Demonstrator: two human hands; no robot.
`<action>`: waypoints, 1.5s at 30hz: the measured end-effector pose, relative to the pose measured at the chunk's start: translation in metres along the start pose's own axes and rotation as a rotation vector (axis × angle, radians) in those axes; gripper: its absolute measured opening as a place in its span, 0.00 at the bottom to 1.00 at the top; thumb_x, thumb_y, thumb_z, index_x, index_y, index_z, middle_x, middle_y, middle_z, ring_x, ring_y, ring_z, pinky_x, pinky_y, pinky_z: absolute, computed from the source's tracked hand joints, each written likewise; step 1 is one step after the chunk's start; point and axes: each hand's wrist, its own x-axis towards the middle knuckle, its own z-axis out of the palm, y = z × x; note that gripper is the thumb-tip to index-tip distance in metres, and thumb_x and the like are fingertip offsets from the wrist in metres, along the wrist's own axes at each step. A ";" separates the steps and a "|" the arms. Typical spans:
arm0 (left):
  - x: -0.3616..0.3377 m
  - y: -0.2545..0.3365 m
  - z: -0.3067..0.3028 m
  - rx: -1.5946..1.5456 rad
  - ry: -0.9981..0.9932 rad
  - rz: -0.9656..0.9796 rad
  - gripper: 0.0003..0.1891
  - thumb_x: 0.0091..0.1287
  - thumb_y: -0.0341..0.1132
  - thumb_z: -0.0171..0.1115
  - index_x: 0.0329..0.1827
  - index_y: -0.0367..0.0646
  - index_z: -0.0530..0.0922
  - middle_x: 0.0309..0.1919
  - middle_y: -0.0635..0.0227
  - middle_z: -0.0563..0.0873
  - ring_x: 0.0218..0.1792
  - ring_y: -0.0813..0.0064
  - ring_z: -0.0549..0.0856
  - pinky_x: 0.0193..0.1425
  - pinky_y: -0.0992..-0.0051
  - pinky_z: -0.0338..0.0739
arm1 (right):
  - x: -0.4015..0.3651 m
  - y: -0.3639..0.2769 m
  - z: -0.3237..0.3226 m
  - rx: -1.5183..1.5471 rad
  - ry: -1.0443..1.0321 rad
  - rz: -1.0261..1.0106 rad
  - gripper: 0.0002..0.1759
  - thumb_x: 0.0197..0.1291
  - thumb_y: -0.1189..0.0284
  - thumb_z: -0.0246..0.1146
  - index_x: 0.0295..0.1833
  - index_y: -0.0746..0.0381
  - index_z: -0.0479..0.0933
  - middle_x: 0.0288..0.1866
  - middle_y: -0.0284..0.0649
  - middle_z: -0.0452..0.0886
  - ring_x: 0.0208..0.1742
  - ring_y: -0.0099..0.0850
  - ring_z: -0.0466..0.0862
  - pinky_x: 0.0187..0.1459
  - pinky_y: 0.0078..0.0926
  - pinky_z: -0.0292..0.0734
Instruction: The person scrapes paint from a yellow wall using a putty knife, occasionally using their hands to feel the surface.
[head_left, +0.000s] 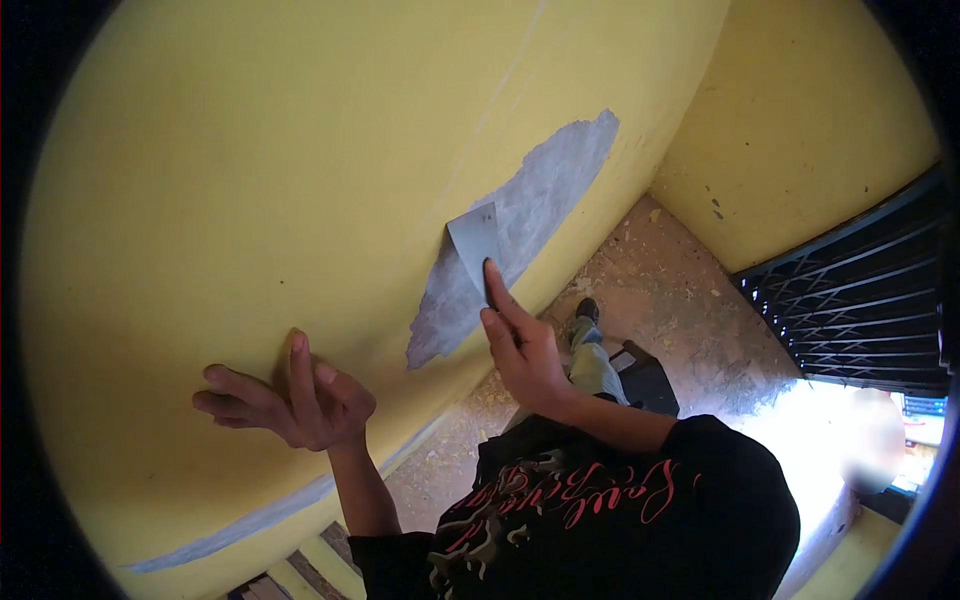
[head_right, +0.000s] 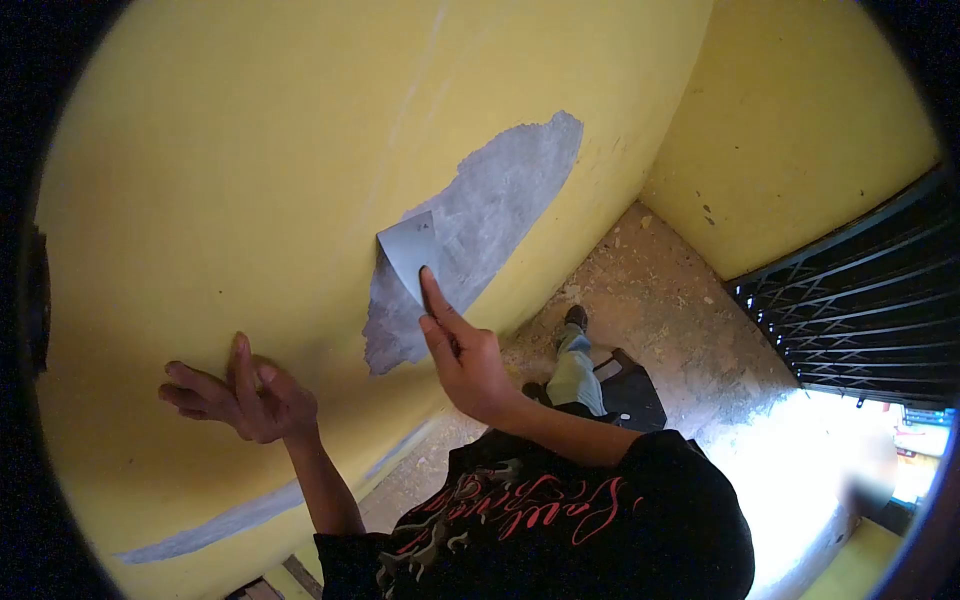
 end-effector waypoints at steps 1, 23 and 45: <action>-0.001 -0.001 -0.001 0.004 -0.007 -0.002 0.17 0.70 0.40 0.45 0.47 0.48 0.85 0.72 0.37 0.59 0.75 0.33 0.45 0.75 0.42 0.33 | -0.002 0.001 -0.004 -0.018 -0.050 0.084 0.29 0.72 0.72 0.52 0.76 0.58 0.56 0.27 0.37 0.74 0.24 0.18 0.61 0.27 0.19 0.65; -0.007 0.000 0.002 -0.004 -0.037 -0.020 0.16 0.65 0.39 0.49 0.48 0.56 0.85 0.73 0.39 0.56 0.74 0.30 0.42 0.74 0.41 0.30 | 0.011 0.029 -0.001 -0.259 0.041 -0.168 0.27 0.68 0.79 0.55 0.72 0.62 0.64 0.27 0.46 0.74 0.24 0.30 0.71 0.31 0.25 0.71; -0.005 0.000 0.000 -0.021 -0.045 -0.008 0.17 0.64 0.38 0.48 0.49 0.55 0.84 0.73 0.37 0.55 0.74 0.29 0.41 0.74 0.41 0.28 | 0.010 0.000 0.022 -0.100 0.108 -0.042 0.28 0.70 0.78 0.52 0.74 0.62 0.58 0.48 0.47 0.77 0.26 0.16 0.63 0.28 0.18 0.66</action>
